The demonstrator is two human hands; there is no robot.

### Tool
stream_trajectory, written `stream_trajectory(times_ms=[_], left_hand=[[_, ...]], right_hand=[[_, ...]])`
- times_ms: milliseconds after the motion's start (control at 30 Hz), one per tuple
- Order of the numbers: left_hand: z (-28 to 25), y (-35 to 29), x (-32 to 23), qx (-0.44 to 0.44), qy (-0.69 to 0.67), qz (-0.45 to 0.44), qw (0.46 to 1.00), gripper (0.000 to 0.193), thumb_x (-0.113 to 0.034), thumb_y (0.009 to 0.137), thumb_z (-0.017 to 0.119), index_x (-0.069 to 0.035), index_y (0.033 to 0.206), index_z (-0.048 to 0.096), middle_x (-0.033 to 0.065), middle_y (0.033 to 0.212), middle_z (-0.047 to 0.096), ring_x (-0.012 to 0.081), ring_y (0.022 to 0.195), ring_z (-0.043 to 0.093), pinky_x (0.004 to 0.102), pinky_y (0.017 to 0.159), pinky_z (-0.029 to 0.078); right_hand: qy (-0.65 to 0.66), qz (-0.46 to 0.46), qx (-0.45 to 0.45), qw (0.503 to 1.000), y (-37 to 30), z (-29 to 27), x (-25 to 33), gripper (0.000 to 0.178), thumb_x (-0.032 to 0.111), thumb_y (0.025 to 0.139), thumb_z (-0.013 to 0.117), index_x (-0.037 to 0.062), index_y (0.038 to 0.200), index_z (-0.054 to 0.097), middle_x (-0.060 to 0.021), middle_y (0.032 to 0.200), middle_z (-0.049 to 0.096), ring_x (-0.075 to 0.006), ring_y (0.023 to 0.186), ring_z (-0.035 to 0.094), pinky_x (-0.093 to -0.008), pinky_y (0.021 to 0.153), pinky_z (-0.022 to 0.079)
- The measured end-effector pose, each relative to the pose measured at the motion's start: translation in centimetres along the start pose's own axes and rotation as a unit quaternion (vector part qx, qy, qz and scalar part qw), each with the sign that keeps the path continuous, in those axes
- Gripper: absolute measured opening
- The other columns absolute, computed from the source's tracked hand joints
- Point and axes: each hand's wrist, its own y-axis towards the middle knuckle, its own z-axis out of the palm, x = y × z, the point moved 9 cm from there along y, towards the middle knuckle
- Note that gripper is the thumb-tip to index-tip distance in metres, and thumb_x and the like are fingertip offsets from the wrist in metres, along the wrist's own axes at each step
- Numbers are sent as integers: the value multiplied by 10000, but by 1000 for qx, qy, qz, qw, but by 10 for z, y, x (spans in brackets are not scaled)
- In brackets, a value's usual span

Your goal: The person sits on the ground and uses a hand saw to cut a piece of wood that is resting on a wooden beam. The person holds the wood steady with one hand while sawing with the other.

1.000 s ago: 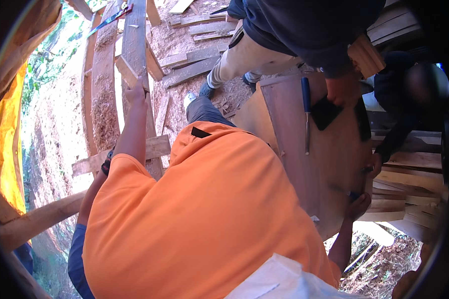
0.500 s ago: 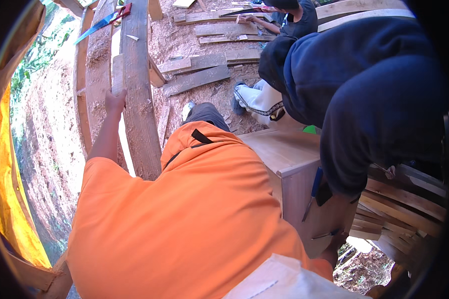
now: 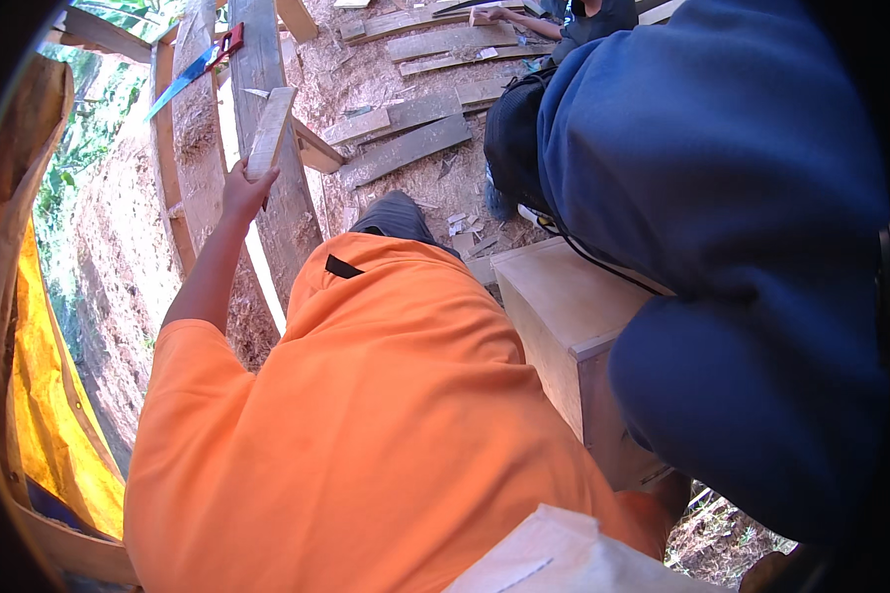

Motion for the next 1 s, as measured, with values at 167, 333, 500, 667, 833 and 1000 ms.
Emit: stream_trajectory(times_ms=[167, 333, 500, 667, 833, 1000], left_hand=[[10, -10, -8, 11, -36, -10, 999, 764, -374, 833, 850, 38, 1394, 536, 103, 996, 693, 132, 774, 647, 296, 658, 519], [47, 46, 45, 55, -60, -36, 996, 792, -363, 815, 853, 45, 1403, 512, 127, 1035, 704, 157, 794, 657, 315, 705, 530], [21, 77, 73, -2, 8, -1, 1000, 799, -348, 781, 855, 39, 1395, 519, 197, 1090, 712, 263, 939, 706, 380, 825, 553], [3, 90, 78, 13, 32, 14, 999, 792, -330, 714, 853, -31, 1385, 557, 231, 1200, 655, 362, 1097, 662, 440, 957, 524], [-5, 83, 93, -23, 136, 63, 988, 706, -254, 665, 816, -107, 1332, 638, 151, 1205, 529, 370, 1187, 521, 498, 1017, 459], [1, 78, 104, -48, 180, 53, 981, 667, -237, 706, 798, -154, 1347, 631, 122, 1206, 546, 356, 1184, 533, 545, 992, 421]], right_hand=[[57, -33, -33, 997, -4, -34, 30, 523, 584, 1053, 402, 253, 1449, 490, -137, 1126, 573, -336, 978, 565, -498, 808, 492], [103, -86, -73, 988, -46, -96, 52, 548, 601, 1044, 404, 234, 1442, 491, -127, 1114, 563, -315, 966, 544, -485, 811, 473], [169, -205, -93, 960, -121, -208, 133, 574, 617, 1036, 406, 214, 1435, 492, -118, 1102, 553, -295, 954, 524, -473, 815, 454], [232, -414, -93, 875, -235, -365, 228, 601, 634, 1027, 407, 195, 1428, 493, -109, 1090, 543, -275, 942, 503, -460, 818, 436], [276, -682, -53, 676, -336, -524, 320, 628, 651, 1019, 409, 176, 1421, 495, -100, 1078, 533, -255, 930, 483, -447, 822, 417], [287, -830, 22, 478, -375, -602, 412, 657, 668, 1010, 411, 157, 1414, 496, -90, 1066, 523, -235, 918, 462, -434, 826, 398]])
